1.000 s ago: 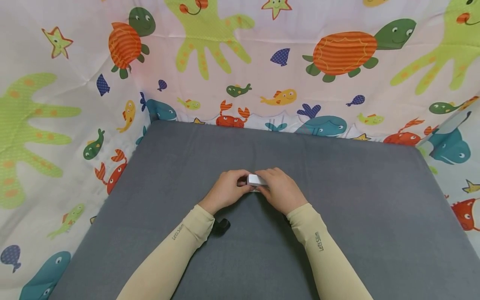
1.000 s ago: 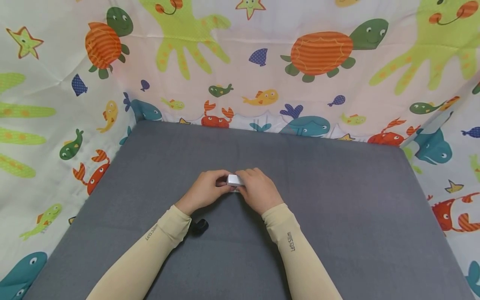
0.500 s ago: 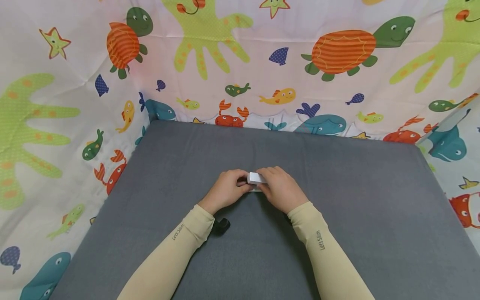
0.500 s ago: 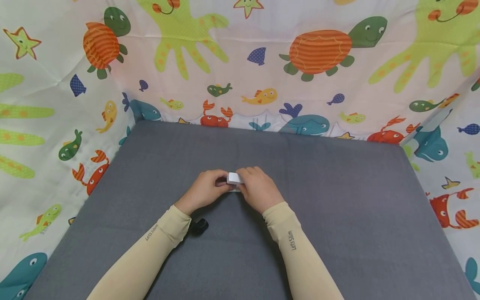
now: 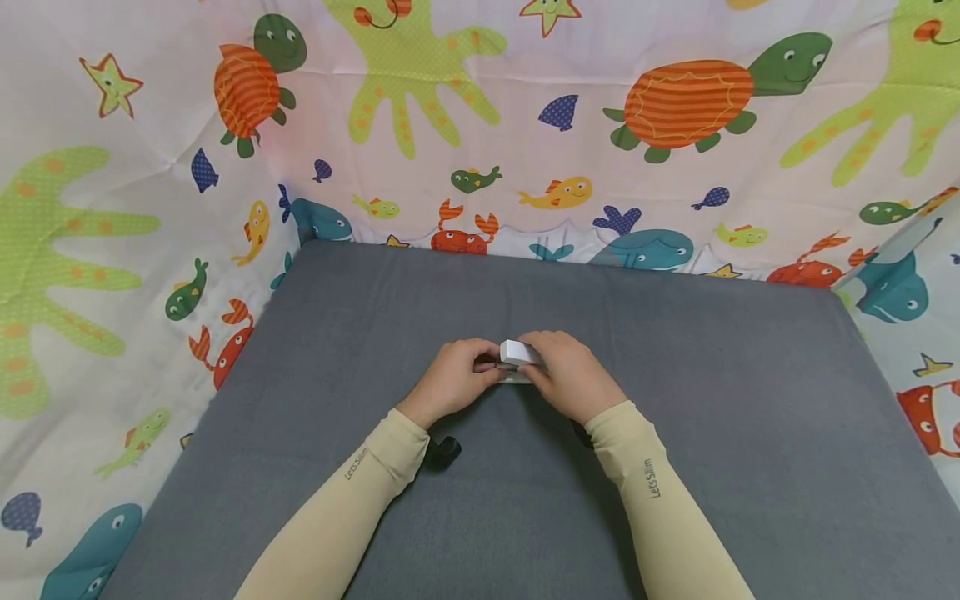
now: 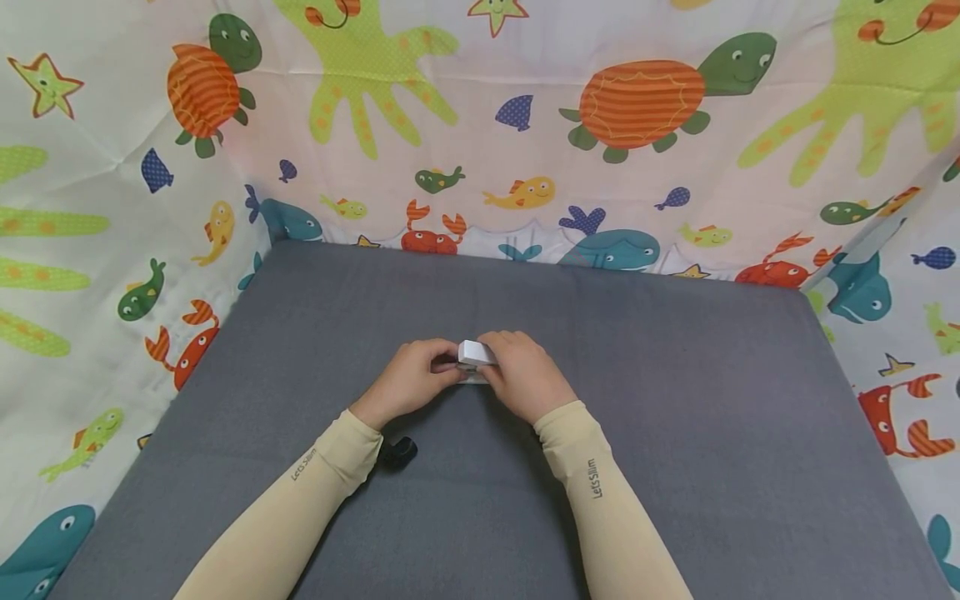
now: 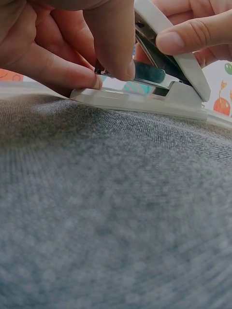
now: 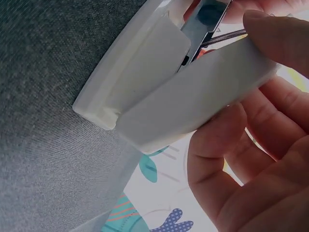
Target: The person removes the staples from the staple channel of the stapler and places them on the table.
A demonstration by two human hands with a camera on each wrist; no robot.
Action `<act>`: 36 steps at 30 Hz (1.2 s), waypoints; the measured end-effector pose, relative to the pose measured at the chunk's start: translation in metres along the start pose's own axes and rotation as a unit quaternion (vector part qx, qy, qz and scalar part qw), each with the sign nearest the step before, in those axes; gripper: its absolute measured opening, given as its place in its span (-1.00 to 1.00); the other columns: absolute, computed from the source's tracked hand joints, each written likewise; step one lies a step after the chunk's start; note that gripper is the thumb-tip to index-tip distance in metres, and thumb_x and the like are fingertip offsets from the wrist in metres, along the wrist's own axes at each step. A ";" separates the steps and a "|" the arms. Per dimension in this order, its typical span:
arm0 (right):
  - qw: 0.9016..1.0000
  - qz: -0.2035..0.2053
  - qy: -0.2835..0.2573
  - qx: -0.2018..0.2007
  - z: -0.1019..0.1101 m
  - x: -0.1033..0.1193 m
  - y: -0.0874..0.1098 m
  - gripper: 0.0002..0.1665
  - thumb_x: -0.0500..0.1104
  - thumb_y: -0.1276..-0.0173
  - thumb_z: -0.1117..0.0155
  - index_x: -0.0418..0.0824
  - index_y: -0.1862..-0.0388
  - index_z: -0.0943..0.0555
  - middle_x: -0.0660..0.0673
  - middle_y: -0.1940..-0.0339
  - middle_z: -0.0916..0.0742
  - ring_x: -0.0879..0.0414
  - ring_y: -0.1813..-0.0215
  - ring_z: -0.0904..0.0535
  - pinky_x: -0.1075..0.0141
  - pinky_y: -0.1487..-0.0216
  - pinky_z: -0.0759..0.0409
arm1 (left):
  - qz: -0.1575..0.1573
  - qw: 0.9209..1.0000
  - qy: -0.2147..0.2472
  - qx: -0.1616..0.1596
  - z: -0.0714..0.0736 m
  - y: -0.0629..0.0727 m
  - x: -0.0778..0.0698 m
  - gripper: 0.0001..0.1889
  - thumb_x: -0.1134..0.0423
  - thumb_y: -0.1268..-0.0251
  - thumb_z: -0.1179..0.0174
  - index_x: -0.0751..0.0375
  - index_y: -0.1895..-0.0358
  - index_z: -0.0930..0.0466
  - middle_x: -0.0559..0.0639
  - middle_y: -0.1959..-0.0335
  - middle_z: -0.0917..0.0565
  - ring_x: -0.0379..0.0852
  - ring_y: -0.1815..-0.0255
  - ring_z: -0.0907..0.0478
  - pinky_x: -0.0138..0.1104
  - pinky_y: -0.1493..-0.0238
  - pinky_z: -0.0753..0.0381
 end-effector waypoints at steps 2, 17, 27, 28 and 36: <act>1.000 -0.003 -0.003 0.003 0.001 0.000 0.000 -0.55 -0.14 -0.52 -0.48 -0.27 -0.29 -0.67 -0.24 -0.16 -0.80 -0.11 -0.11 -0.72 -0.06 -0.25 -0.75 | 0.000 1.000 0.001 0.000 0.000 0.000 0.000 -0.74 0.21 -0.48 -0.44 0.11 -0.15 -0.80 -0.02 -0.06 -0.84 -0.22 -0.03 -0.80 -0.27 -0.11 -0.81; 0.999 -0.015 -0.039 0.004 0.016 -0.007 0.004 -0.51 -0.16 -0.51 -0.48 -0.32 -0.31 -0.63 -0.26 -0.14 -0.80 -0.12 -0.02 -0.73 -0.10 -0.20 -0.77 | 0.007 1.000 0.008 0.003 0.000 0.001 -0.002 -0.77 0.20 -0.49 -0.43 0.05 -0.12 -0.81 -0.04 -0.09 -0.83 -0.20 -0.07 -0.79 -0.25 -0.16 -0.79; 0.997 -0.038 -0.061 0.016 0.026 -0.013 0.005 -0.49 -0.12 -0.51 -0.48 -0.28 -0.33 -0.61 -0.25 -0.09 -0.80 -0.06 0.09 -0.72 -0.05 -0.02 -0.81 | 0.008 1.000 0.003 0.007 0.002 -0.001 -0.001 -0.77 0.20 -0.48 -0.43 0.05 -0.12 -0.82 -0.05 -0.08 -0.83 -0.23 -0.01 -0.78 -0.26 -0.12 -0.79; 0.997 -0.038 -0.062 0.016 0.027 -0.014 0.005 -0.50 -0.12 -0.52 -0.47 -0.27 -0.33 -0.61 -0.24 -0.08 -0.80 -0.06 0.10 -0.72 -0.04 -0.01 -0.81 | 0.008 1.000 0.005 0.008 0.002 -0.001 -0.001 -0.77 0.20 -0.48 -0.44 0.05 -0.12 -0.82 -0.05 -0.07 -0.83 -0.23 0.01 -0.77 -0.26 -0.12 -0.79; 0.996 -0.054 -0.069 0.023 0.030 -0.018 0.008 -0.51 -0.12 -0.54 -0.45 -0.24 -0.34 -0.59 -0.22 -0.05 -0.80 -0.05 0.11 -0.70 -0.01 0.03 -0.80 | 0.015 1.000 0.002 0.011 0.000 0.000 -0.002 -0.78 0.20 -0.48 -0.44 0.04 -0.11 -0.82 -0.06 -0.06 -0.83 -0.26 0.07 -0.75 -0.29 -0.07 -0.78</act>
Point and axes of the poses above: each hand's wrist, its own y-axis away from the middle knuckle, its own z-axis out of the back of the hand, x = y × z, the point moved 5 cm from there along -y, towards the middle knuckle
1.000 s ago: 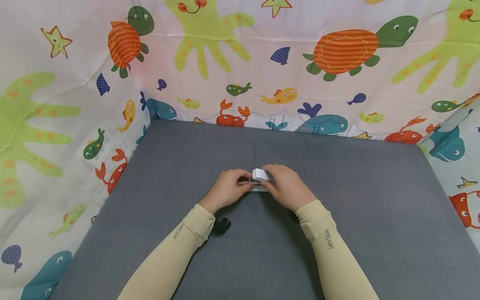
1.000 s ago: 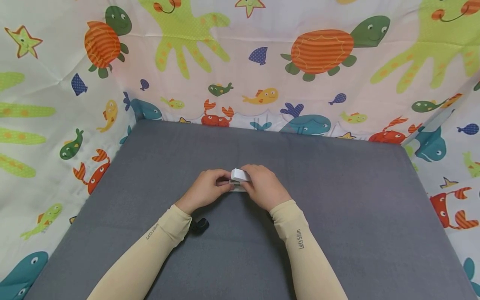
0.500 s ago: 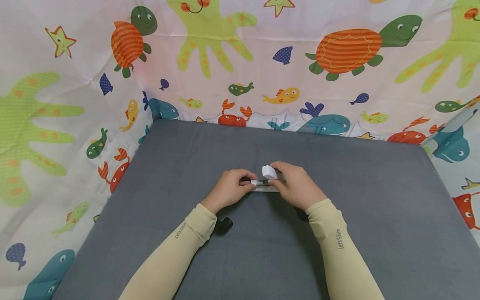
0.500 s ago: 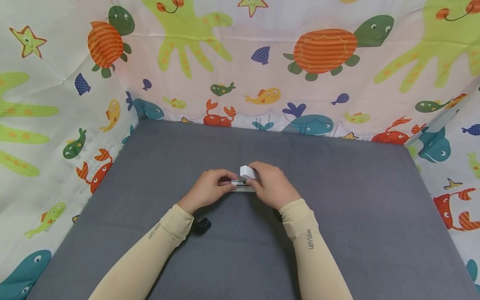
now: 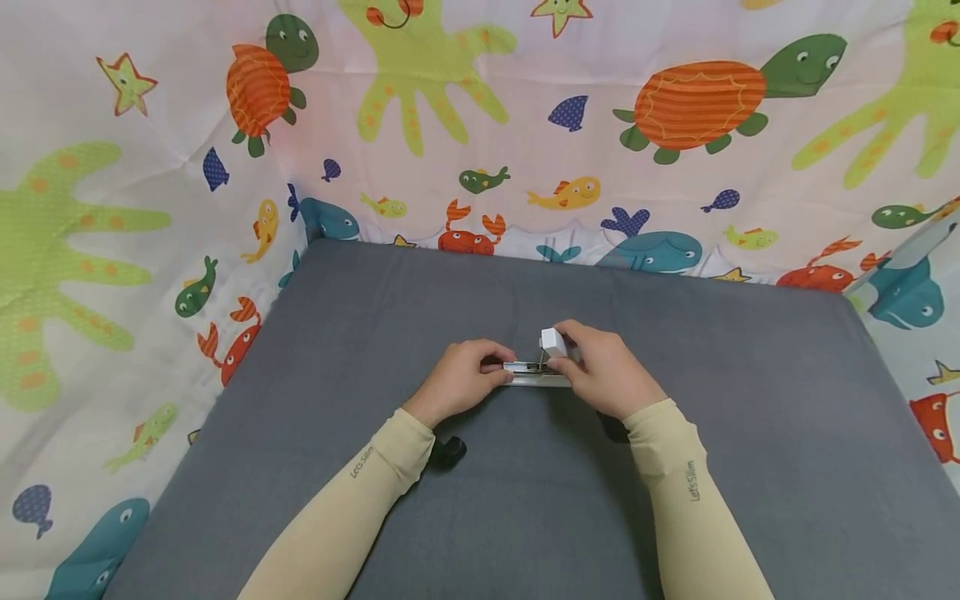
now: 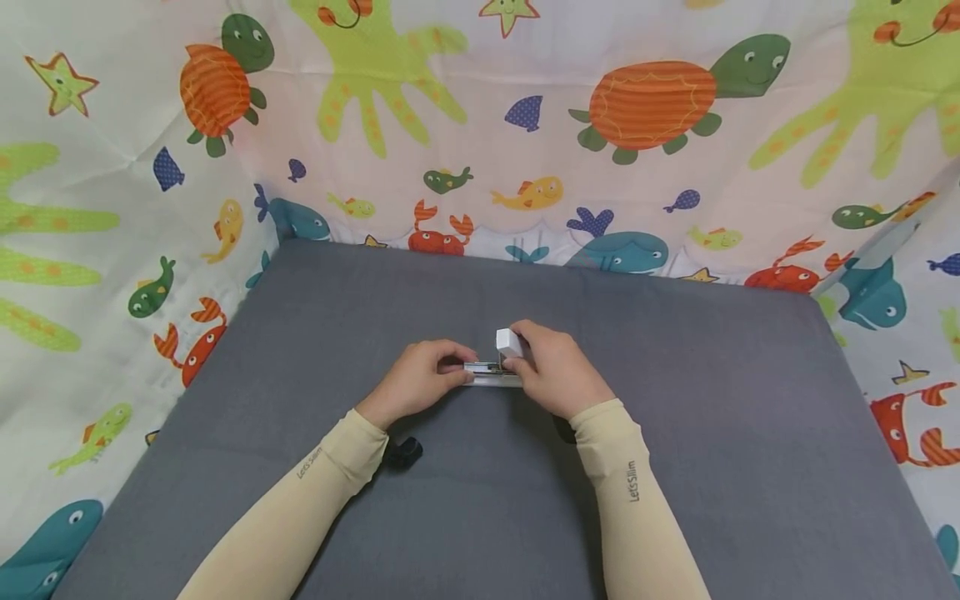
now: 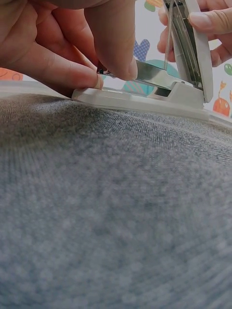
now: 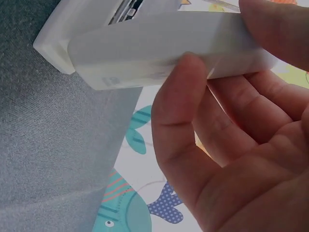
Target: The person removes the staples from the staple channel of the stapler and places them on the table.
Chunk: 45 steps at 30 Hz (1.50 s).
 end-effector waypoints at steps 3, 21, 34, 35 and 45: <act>1.000 -0.001 0.002 -0.002 0.002 -0.001 0.003 -0.53 -0.12 -0.54 -0.44 -0.23 -0.33 -0.59 -0.22 -0.05 -0.81 -0.05 0.11 -0.71 -0.01 0.03 -0.79 | 0.001 1.000 0.003 0.005 -0.002 0.000 -0.001 -0.78 0.21 -0.48 -0.44 0.05 -0.11 -0.82 -0.05 -0.06 -0.83 -0.27 0.07 -0.74 -0.31 -0.06 -0.79; 0.999 -0.035 -0.023 0.020 0.021 -0.015 0.011 -0.64 -0.13 -0.60 -0.36 -0.17 -0.27 -0.56 -0.21 -0.10 -0.80 -0.23 -0.24 -0.75 -0.16 -0.13 -0.75 | -0.001 1.000 0.027 0.001 -0.002 0.000 0.002 -0.79 0.24 -0.47 -0.44 0.08 -0.09 -0.82 -0.06 -0.01 -0.84 -0.29 0.10 -0.74 -0.33 -0.03 -0.79; 0.998 -0.057 -0.033 0.023 0.031 -0.024 0.016 -0.69 -0.20 -0.58 -0.37 -0.13 -0.22 -0.57 -0.24 -0.13 -0.79 -0.12 -0.08 -0.71 -0.18 -0.18 -0.74 | 0.004 0.999 0.035 0.000 -0.001 0.000 0.005 -0.80 0.23 -0.46 -0.45 0.04 -0.08 -0.82 -0.09 -0.01 -0.83 -0.31 0.09 -0.75 -0.36 -0.02 -0.79; 0.997 -0.058 -0.035 0.025 0.031 -0.024 0.017 -0.69 -0.20 -0.58 -0.36 -0.12 -0.22 -0.57 -0.24 -0.14 -0.79 -0.12 -0.09 -0.71 -0.19 -0.19 -0.74 | 0.004 0.999 0.035 0.000 -0.001 0.000 0.005 -0.80 0.23 -0.46 -0.45 0.04 -0.08 -0.82 -0.09 -0.01 -0.83 -0.30 0.09 -0.75 -0.35 -0.02 -0.79; 0.995 -0.095 -0.012 0.042 0.048 -0.041 0.024 -0.66 -0.17 -0.58 -0.33 -0.14 -0.26 -0.59 -0.19 0.05 -0.80 -0.09 0.05 -0.63 0.12 0.11 -0.55 | 0.004 0.999 0.034 0.001 -0.002 0.001 0.005 -0.79 0.23 -0.46 -0.45 0.04 -0.08 -0.82 -0.08 -0.01 -0.83 -0.30 0.08 -0.75 -0.33 -0.02 -0.79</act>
Point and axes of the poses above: each hand's wrist, its own y-axis away from the middle knuckle, its own z-axis out of the back of the hand, x = y × z, the point moved 5 cm from there along -y, towards the middle knuckle
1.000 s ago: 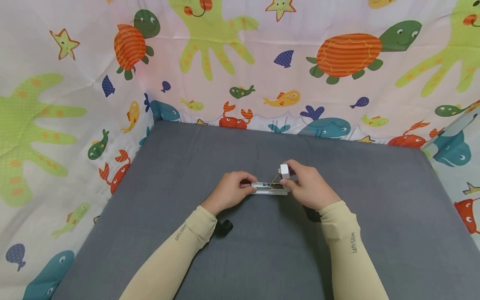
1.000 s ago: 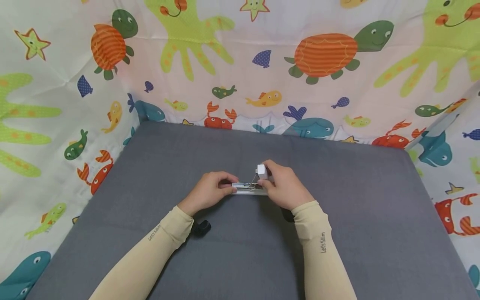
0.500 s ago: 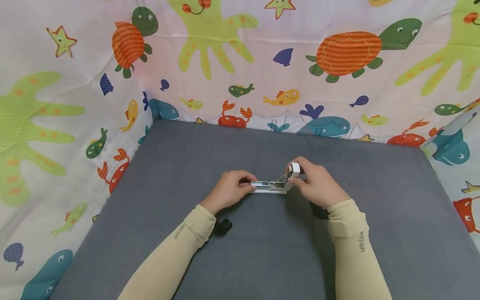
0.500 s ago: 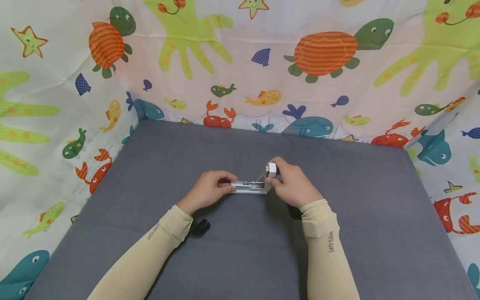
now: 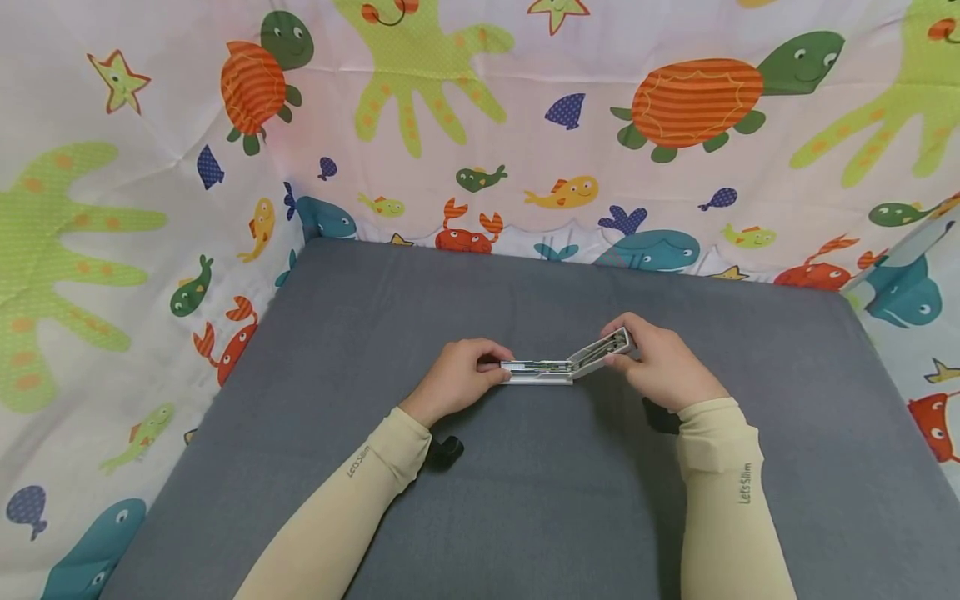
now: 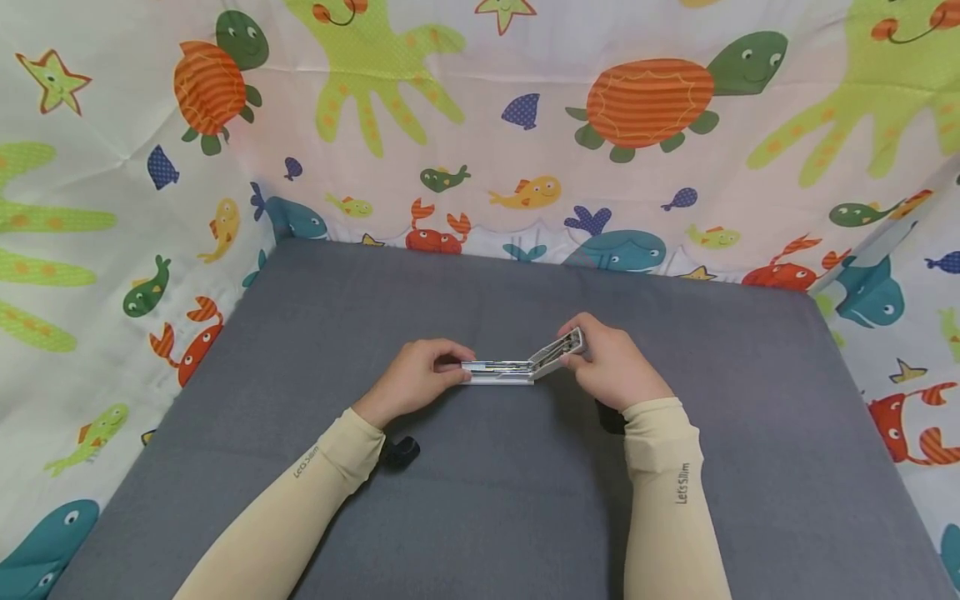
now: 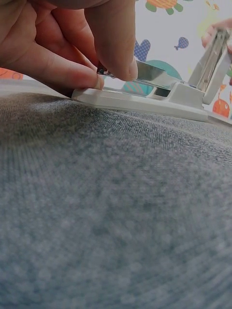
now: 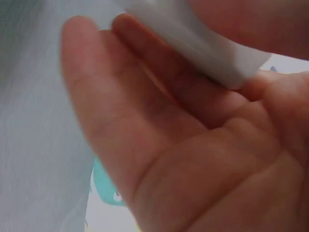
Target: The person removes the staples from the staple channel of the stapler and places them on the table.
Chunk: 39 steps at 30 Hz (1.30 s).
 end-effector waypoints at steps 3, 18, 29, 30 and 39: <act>1.000 -0.011 0.013 0.003 0.003 -0.007 0.001 -0.66 -0.16 -0.56 -0.34 -0.14 -0.25 -0.61 -0.15 0.09 -0.79 -0.08 0.04 -0.61 0.15 0.11 -0.53 | 0.001 1.000 0.000 0.000 0.001 0.000 0.000 -0.79 0.22 -0.47 -0.45 0.04 -0.09 -0.82 -0.08 -0.03 -0.83 -0.29 0.06 -0.76 -0.32 -0.03 -0.79; 0.999 -0.023 0.020 0.019 0.001 -0.012 -0.003 -0.65 -0.19 -0.51 -0.35 -0.21 -0.21 -0.59 -0.17 0.13 -0.75 -0.07 0.11 -0.58 0.19 0.21 -0.48 | 0.009 1.000 0.005 -0.001 0.002 0.001 0.002 -0.78 0.21 -0.46 -0.46 0.04 -0.10 -0.83 -0.07 -0.03 -0.84 -0.30 0.07 -0.76 -0.34 -0.02 -0.79; 0.998 -0.045 0.046 0.025 -0.004 -0.021 -0.002 -0.66 -0.20 -0.52 -0.34 -0.22 -0.21 -0.61 -0.21 0.04 -0.77 -0.12 0.05 -0.60 0.08 0.09 -0.55 | 0.014 1.000 0.011 0.000 -0.002 0.002 0.005 -0.78 0.19 -0.46 -0.46 0.04 -0.09 -0.83 -0.09 -0.02 -0.83 -0.30 0.10 -0.76 -0.35 0.00 -0.79; 0.997 -0.047 0.049 0.024 -0.005 -0.022 -0.002 -0.66 -0.20 -0.52 -0.33 -0.22 -0.22 -0.61 -0.23 0.02 -0.77 -0.13 0.04 -0.60 0.07 0.09 -0.56 | 0.013 1.000 0.012 0.000 -0.002 0.002 0.005 -0.77 0.19 -0.45 -0.46 0.05 -0.10 -0.83 -0.08 -0.02 -0.84 -0.30 0.10 -0.76 -0.34 0.00 -0.79; 0.998 -0.032 0.062 0.012 -0.013 -0.016 -0.010 -0.49 -0.14 -0.41 -0.32 -0.33 -0.28 -0.64 -0.35 -0.17 -0.76 -0.25 -0.12 -0.63 -0.20 -0.14 -0.64 | 0.011 1.000 0.008 -0.005 0.001 0.000 0.000 -0.78 0.20 -0.45 -0.47 0.05 -0.08 -0.84 -0.07 -0.02 -0.84 -0.27 0.07 -0.78 -0.31 -0.03 -0.81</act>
Point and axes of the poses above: each hand's wrist, its own y-axis away from the middle knuckle, its own z-axis out of the back of the hand, x = y × z, the point moved 5 cm from there along -y, towards the middle knuckle
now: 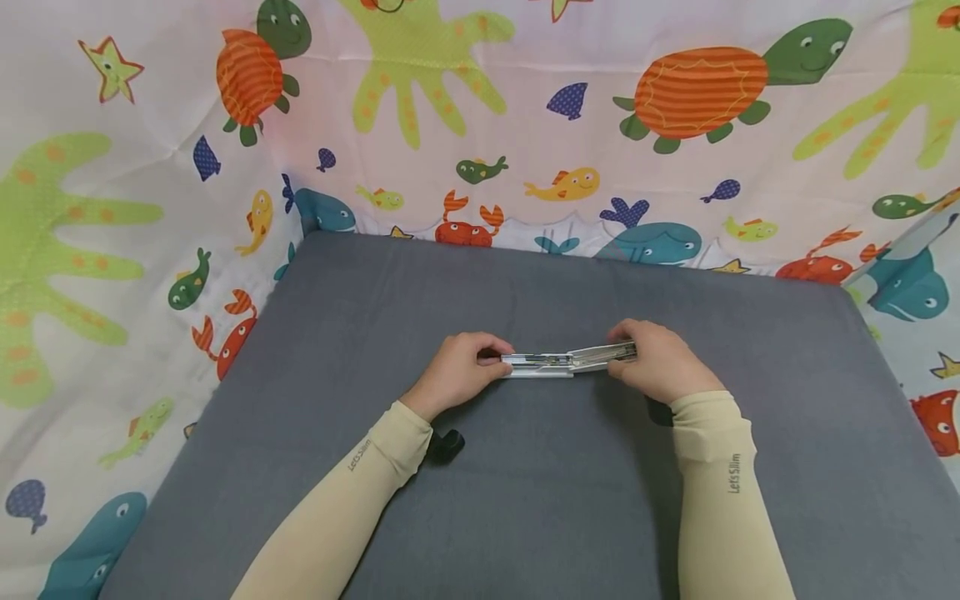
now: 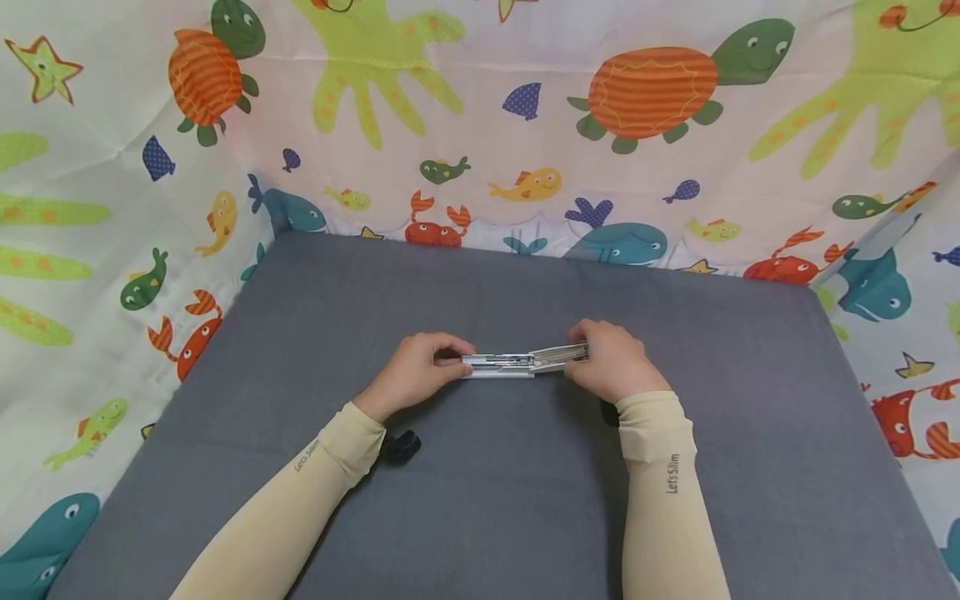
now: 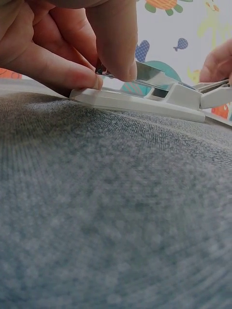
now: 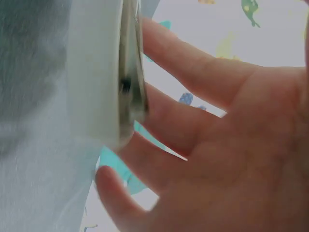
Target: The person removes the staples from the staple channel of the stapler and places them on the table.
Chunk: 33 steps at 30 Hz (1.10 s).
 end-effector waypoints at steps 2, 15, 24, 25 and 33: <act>1.000 0.011 0.002 -0.016 -0.001 0.009 -0.002 -0.44 -0.06 -0.44 -0.34 -0.34 -0.32 -0.62 -0.40 -0.28 -0.72 -0.34 -0.30 -0.58 -0.38 -0.36 -0.51 | 0.000 1.000 -0.001 -0.001 0.001 0.000 0.000 -0.79 0.20 -0.44 -0.47 0.05 -0.07 -0.84 -0.08 -0.02 -0.84 -0.27 0.07 -0.79 -0.31 -0.03 -0.81; 0.987 0.120 -0.008 -0.105 -0.035 0.074 -0.014 -0.62 -0.02 -0.51 -0.42 -0.26 -0.12 -0.75 -0.24 -0.04 -0.81 -0.18 -0.11 -0.68 -0.13 -0.17 -0.69 | -0.006 1.000 -0.016 -0.007 0.005 0.000 0.000 -0.81 0.17 -0.45 -0.46 0.02 -0.05 -0.84 -0.08 -0.02 -0.84 -0.28 0.03 -0.81 -0.37 -0.04 -0.80; 0.990 0.073 -0.020 -0.115 -0.048 0.088 -0.019 -0.77 -0.05 -0.50 -0.40 -0.19 0.16 -0.81 -0.14 0.25 -0.83 -0.02 0.28 -0.69 0.03 0.21 -0.70 | -0.008 1.000 -0.002 0.000 0.003 0.000 0.001 -0.81 0.21 -0.46 -0.45 0.06 -0.05 -0.84 -0.04 -0.02 -0.84 -0.22 0.00 -0.83 -0.32 -0.06 -0.82; 0.991 0.068 -0.019 -0.117 -0.049 0.090 -0.020 -0.77 -0.04 -0.49 -0.41 -0.19 0.18 -0.81 -0.14 0.27 -0.83 -0.01 0.30 -0.68 0.05 0.23 -0.70 | -0.007 1.000 -0.002 0.000 0.003 0.000 0.002 -0.81 0.21 -0.46 -0.45 0.06 -0.05 -0.83 -0.04 -0.02 -0.84 -0.21 0.00 -0.83 -0.31 -0.06 -0.82; 0.990 0.051 -0.003 -0.128 -0.056 0.093 -0.022 -0.77 -0.06 -0.46 -0.43 -0.19 0.29 -0.81 -0.11 0.40 -0.76 0.02 0.38 -0.61 0.09 0.29 -0.61 | -0.008 1.000 -0.003 0.002 0.002 -0.002 0.003 -0.81 0.19 -0.45 -0.46 0.03 -0.05 -0.82 -0.06 -0.03 -0.83 -0.27 -0.01 -0.83 -0.37 -0.06 -0.81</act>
Point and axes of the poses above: each hand's wrist, its own y-axis away from the middle knuckle, its own z-axis out of the back of the hand, x = y × z, the point moved 5 cm from there along -y, towards the middle knuckle
